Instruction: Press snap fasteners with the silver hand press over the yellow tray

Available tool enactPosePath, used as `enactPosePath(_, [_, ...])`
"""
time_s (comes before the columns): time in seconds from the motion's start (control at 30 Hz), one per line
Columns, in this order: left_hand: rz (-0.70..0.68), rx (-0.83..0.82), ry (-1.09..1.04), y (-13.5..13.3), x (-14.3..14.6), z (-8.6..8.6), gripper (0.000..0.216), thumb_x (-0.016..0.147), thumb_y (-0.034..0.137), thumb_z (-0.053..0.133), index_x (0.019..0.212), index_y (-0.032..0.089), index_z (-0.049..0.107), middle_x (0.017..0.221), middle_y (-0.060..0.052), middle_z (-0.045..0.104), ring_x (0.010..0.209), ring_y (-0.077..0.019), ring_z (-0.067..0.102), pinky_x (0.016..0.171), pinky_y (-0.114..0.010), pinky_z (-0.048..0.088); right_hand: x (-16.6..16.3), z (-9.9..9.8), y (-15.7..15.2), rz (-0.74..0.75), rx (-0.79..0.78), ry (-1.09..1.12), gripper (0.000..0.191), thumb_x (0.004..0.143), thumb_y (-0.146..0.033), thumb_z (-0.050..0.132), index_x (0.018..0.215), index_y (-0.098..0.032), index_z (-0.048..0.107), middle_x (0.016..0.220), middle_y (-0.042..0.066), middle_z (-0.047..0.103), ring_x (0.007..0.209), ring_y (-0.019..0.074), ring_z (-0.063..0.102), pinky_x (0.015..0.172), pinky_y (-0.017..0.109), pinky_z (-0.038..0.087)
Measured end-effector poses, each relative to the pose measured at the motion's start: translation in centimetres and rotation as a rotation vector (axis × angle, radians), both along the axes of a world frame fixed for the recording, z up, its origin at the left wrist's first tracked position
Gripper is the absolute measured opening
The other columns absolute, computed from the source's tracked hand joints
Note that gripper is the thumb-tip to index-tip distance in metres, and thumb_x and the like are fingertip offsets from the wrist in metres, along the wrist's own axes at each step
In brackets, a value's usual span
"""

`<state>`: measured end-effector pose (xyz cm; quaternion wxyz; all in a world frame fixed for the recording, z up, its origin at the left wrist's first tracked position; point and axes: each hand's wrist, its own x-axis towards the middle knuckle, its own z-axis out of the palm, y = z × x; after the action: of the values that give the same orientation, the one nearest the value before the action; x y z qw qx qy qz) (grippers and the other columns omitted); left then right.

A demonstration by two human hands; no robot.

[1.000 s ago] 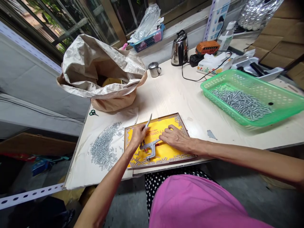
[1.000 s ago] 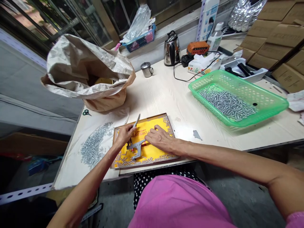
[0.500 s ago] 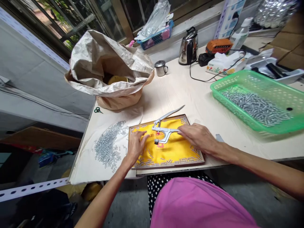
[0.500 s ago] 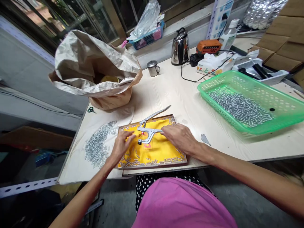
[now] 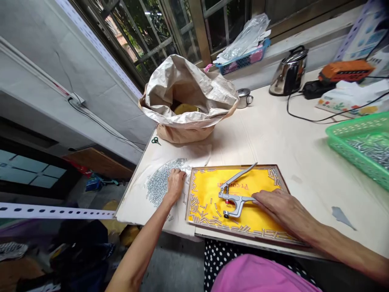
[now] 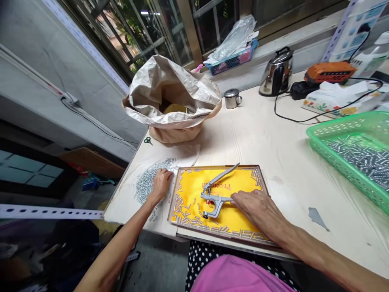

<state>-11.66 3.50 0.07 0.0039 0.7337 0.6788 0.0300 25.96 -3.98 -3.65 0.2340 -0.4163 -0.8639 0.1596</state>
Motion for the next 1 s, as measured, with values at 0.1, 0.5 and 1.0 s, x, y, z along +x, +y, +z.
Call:
enactPosePath(0.1, [-0.057,-0.052,0.017,0.1,-0.2,-0.5,0.030,0.095,0.015,0.040,0.094,0.016,0.070,0.092,-0.010,0.064,0.096,-0.0235,0.050,0.081,-0.034,0.042,-0.3,-0.9,0.2,-0.015,0.003,-0.047,0.029,0.103,-0.029,0.037,0.079,-0.023,0.054,0.068,-0.002,0.056,0.063,0.0146,0.054,0.066,0.031,0.035])
enactPosePath(0.5, [-0.238,-0.093,-0.007,-3.0,-1.0,-0.5,0.022,0.098,0.018,0.043,0.096,0.019,0.065,0.099,-0.008,0.063,0.098,-0.0227,0.052,0.080,-0.032,0.046,-0.7,-2.1,0.4,0.016,0.000,-0.149,0.028,0.103,-0.033,0.037,0.084,-0.023,0.055,0.073,-0.002,0.060,0.063,0.0160,0.057,0.066,0.031,0.035])
enactPosePath(1.0, [0.173,-0.098,-0.835,-5.1,3.2,1.9,0.030,0.084,0.042,0.060,0.096,0.016,0.068,0.087,-0.005,0.069,0.069,-0.0151,0.060,0.067,-0.028,0.050,-1.7,1.0,0.4,0.021,0.317,-0.257,0.021,0.098,-0.010,0.039,0.096,-0.020,0.058,0.075,0.001,0.059,0.063,0.0149,0.050,0.063,0.032,0.025])
